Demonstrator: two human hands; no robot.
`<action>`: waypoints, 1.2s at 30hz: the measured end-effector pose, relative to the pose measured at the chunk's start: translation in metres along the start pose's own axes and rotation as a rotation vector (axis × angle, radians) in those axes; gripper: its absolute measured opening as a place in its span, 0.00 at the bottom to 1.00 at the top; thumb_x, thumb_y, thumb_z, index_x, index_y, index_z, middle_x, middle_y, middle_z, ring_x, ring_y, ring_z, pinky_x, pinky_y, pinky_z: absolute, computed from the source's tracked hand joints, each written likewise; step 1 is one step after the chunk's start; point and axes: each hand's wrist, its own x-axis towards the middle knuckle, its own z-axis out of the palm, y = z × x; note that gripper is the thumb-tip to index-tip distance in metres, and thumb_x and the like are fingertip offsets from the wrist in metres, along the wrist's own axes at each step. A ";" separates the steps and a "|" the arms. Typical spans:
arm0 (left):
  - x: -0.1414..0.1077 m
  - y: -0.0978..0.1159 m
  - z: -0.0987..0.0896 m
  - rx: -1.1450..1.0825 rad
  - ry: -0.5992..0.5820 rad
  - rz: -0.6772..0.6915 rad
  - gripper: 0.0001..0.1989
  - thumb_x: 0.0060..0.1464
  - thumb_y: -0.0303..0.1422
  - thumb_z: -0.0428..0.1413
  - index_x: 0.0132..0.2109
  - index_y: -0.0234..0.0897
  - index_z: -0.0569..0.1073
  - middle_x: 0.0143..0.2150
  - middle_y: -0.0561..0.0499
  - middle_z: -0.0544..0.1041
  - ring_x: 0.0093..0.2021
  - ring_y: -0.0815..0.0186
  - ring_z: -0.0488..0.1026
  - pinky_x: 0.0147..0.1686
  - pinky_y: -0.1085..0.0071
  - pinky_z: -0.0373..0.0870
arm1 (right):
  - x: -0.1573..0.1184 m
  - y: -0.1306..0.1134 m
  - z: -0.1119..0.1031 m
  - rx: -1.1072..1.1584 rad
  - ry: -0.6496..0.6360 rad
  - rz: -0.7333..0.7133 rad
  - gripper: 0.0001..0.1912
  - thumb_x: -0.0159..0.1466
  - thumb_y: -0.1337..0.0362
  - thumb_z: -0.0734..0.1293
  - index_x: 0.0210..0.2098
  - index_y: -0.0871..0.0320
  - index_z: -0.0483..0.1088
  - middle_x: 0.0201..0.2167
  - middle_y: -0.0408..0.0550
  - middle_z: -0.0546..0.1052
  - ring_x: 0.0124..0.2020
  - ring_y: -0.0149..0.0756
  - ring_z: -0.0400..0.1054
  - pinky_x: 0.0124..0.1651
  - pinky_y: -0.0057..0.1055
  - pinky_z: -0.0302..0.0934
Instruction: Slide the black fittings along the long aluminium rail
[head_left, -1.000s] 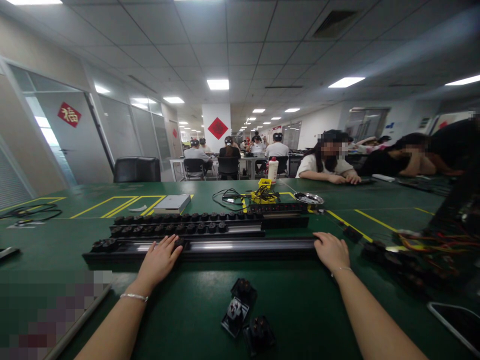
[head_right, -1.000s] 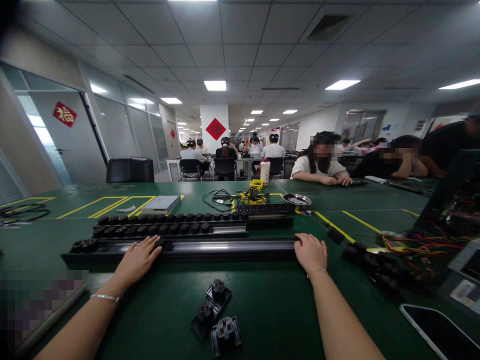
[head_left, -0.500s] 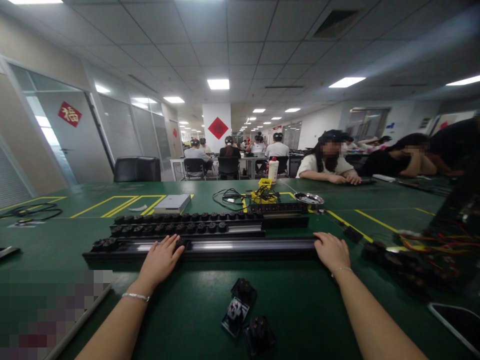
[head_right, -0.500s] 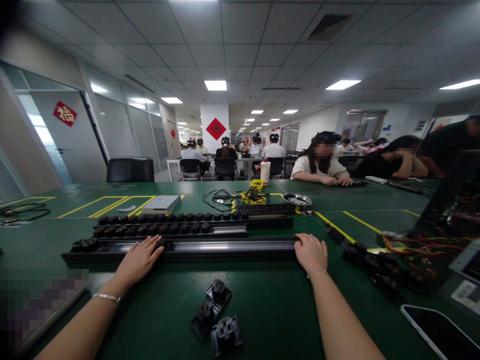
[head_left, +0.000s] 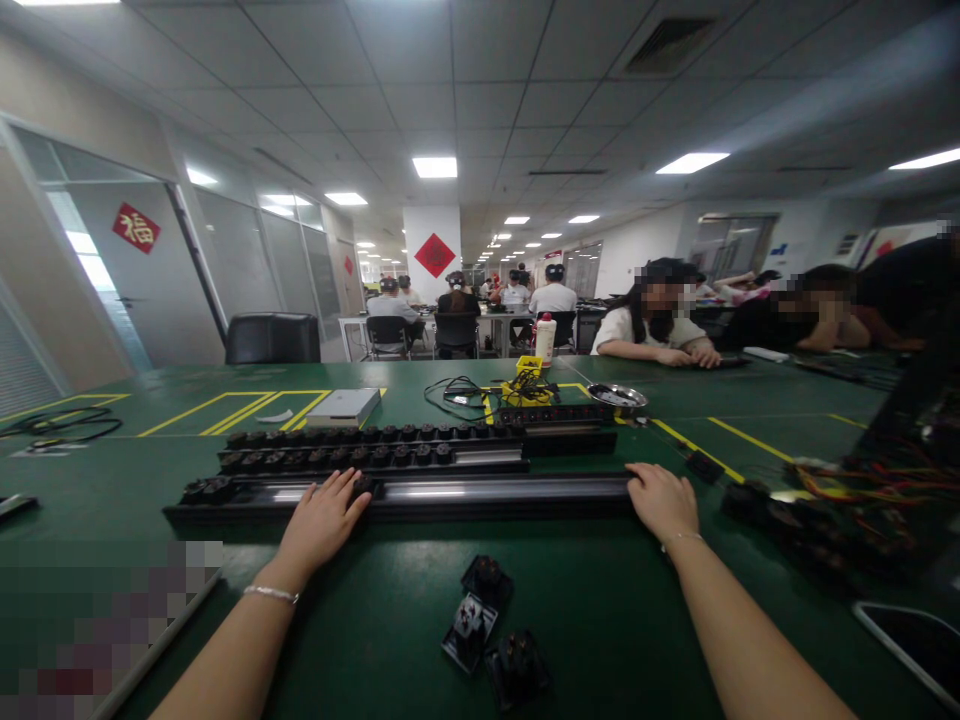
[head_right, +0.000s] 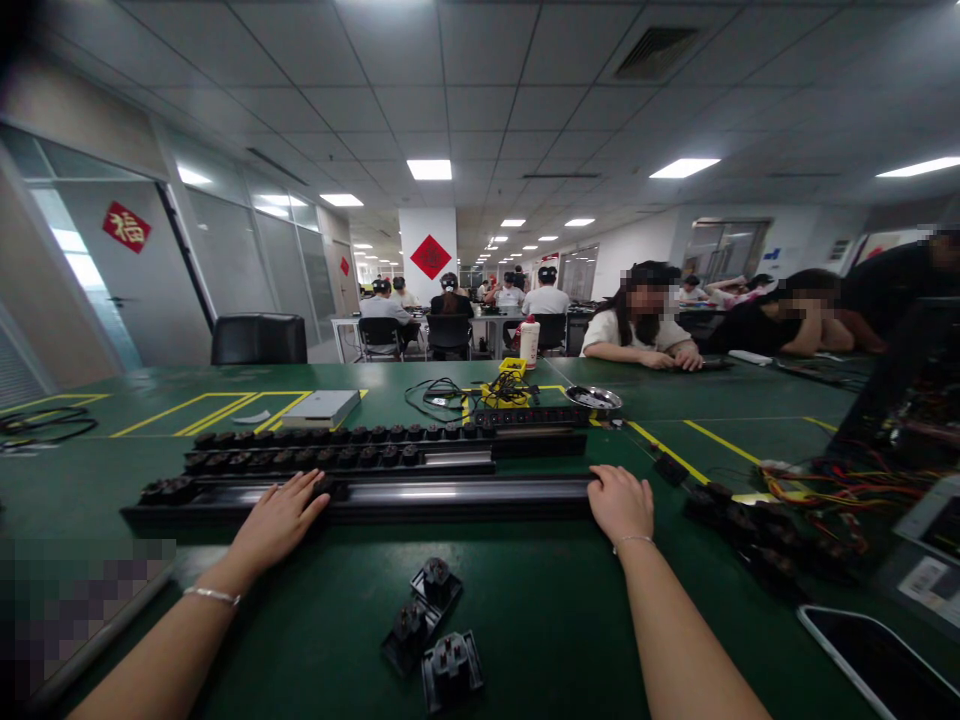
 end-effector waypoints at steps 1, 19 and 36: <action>0.000 0.001 0.000 -0.004 0.007 0.004 0.27 0.60 0.43 0.38 0.61 0.36 0.59 0.64 0.47 0.59 0.64 0.57 0.52 0.60 0.53 0.50 | 0.000 0.000 0.000 -0.001 -0.002 -0.001 0.23 0.59 0.64 0.51 0.48 0.53 0.71 0.53 0.46 0.69 0.57 0.41 0.57 0.60 0.48 0.45; 0.002 0.012 0.000 -0.016 0.030 0.025 0.28 0.59 0.45 0.38 0.60 0.37 0.62 0.63 0.46 0.61 0.64 0.55 0.54 0.58 0.52 0.53 | 0.000 0.000 0.001 -0.006 0.010 -0.003 0.23 0.59 0.64 0.51 0.47 0.53 0.71 0.53 0.46 0.70 0.56 0.40 0.58 0.59 0.47 0.46; 0.003 0.016 0.001 -0.109 0.105 -0.031 0.26 0.59 0.43 0.39 0.56 0.34 0.66 0.57 0.42 0.68 0.59 0.56 0.62 0.58 0.54 0.56 | 0.000 0.000 -0.002 0.002 -0.015 0.001 0.24 0.59 0.63 0.50 0.48 0.54 0.70 0.53 0.46 0.69 0.57 0.40 0.57 0.59 0.47 0.45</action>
